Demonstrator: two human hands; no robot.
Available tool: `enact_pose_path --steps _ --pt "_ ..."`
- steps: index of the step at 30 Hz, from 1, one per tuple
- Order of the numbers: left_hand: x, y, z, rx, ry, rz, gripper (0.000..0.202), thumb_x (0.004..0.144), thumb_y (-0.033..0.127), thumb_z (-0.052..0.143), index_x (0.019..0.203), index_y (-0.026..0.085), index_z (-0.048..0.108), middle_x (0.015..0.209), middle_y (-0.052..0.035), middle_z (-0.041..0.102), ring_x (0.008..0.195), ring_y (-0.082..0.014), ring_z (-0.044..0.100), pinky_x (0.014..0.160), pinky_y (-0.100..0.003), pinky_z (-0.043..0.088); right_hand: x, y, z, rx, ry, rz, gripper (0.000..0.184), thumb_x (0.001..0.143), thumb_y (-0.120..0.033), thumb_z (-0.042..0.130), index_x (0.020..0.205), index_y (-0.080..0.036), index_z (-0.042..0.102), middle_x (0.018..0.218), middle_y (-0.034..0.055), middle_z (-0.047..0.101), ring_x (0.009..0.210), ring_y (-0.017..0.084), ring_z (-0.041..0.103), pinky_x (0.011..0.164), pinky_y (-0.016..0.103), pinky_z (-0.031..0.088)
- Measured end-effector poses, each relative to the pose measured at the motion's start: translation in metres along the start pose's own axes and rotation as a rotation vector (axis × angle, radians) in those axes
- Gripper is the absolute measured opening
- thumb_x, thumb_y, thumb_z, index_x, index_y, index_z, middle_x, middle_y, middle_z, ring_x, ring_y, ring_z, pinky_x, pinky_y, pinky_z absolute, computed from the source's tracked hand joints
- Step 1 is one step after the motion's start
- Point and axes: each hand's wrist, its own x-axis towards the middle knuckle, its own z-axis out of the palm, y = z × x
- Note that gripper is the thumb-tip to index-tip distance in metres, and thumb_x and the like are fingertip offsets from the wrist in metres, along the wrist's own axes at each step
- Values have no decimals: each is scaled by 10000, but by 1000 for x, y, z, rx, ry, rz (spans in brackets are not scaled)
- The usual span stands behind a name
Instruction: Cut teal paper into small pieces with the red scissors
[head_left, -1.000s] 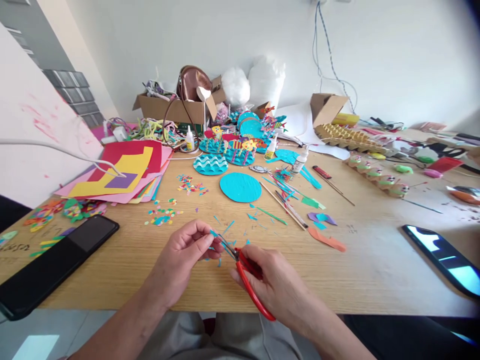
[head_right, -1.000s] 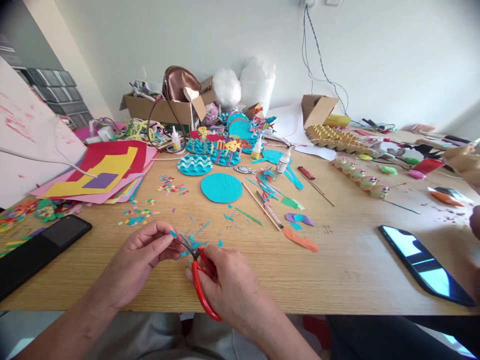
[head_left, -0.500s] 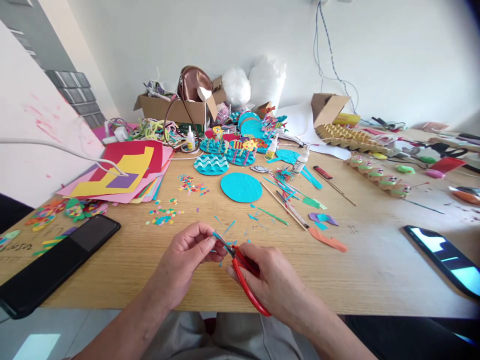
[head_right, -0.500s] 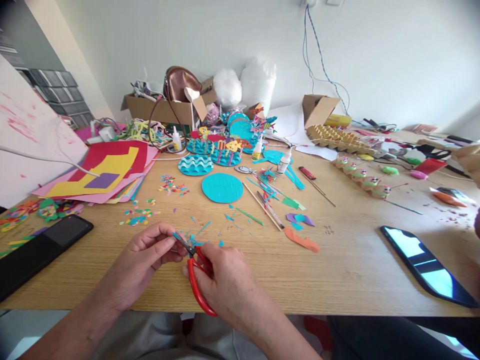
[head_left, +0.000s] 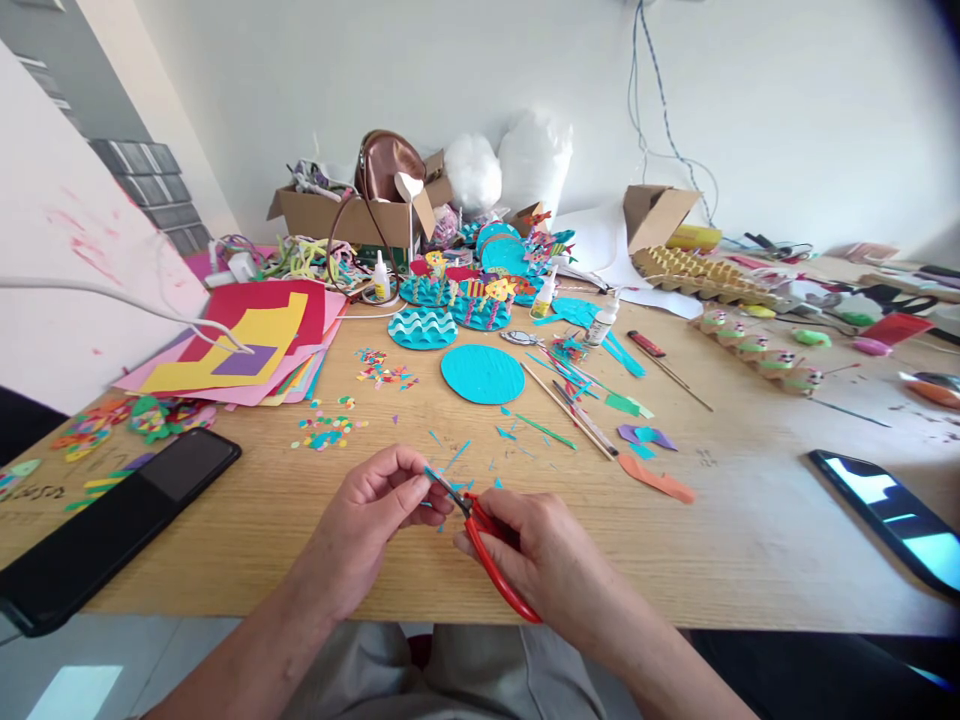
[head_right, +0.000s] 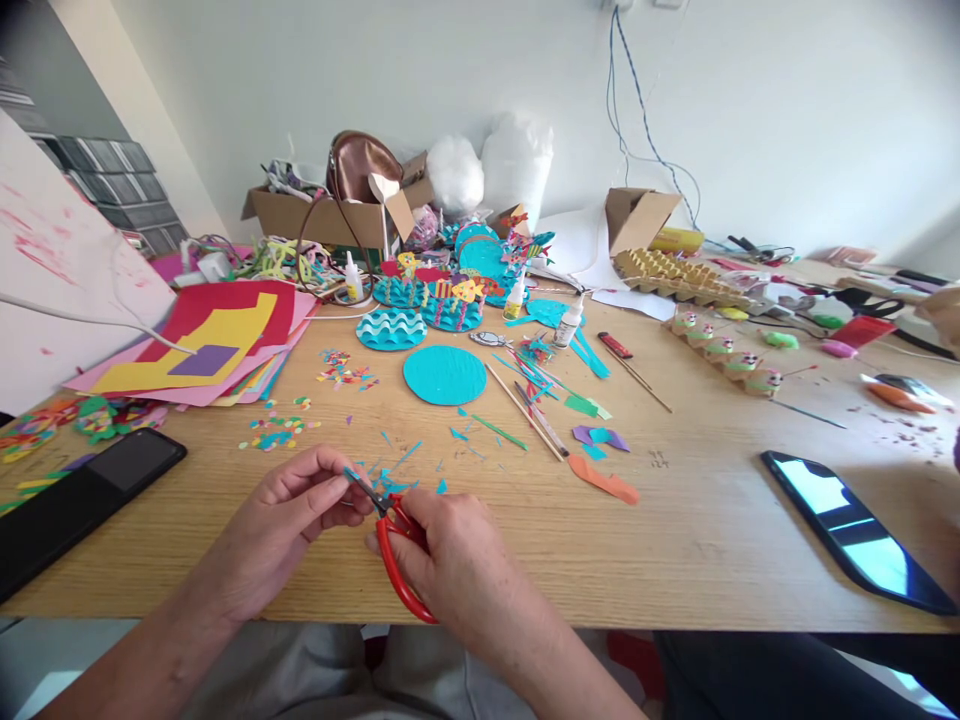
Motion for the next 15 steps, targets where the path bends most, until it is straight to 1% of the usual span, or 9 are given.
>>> enact_pose_path --steps 4,11,15 --pt "-1 -1 -3 7 -22 -4 81 753 242 620 721 169 603 698 10 662 667 -107 605 659 -219 490 0 2 0 -11 -4 -14 275 787 -281 504 558 -192 383 483 -61 371 447 76 283 446 201 222" --pt "-2 0 -7 42 -55 -18 60 782 215 586 747 170 607 712 13 657 684 -104 606 662 -208 479 0 2 3 26 -37 -5 266 785 -334 524 588 -193 416 491 -63 407 441 72 292 435 193 226" --pt "-2 -1 -8 60 -67 -35 68 775 225 591 743 167 605 708 11 658 675 -111 604 654 -218 479 -2 2 3 4 -43 7 295 791 -360 520 582 -192 397 486 -63 397 445 72 285 437 193 223"
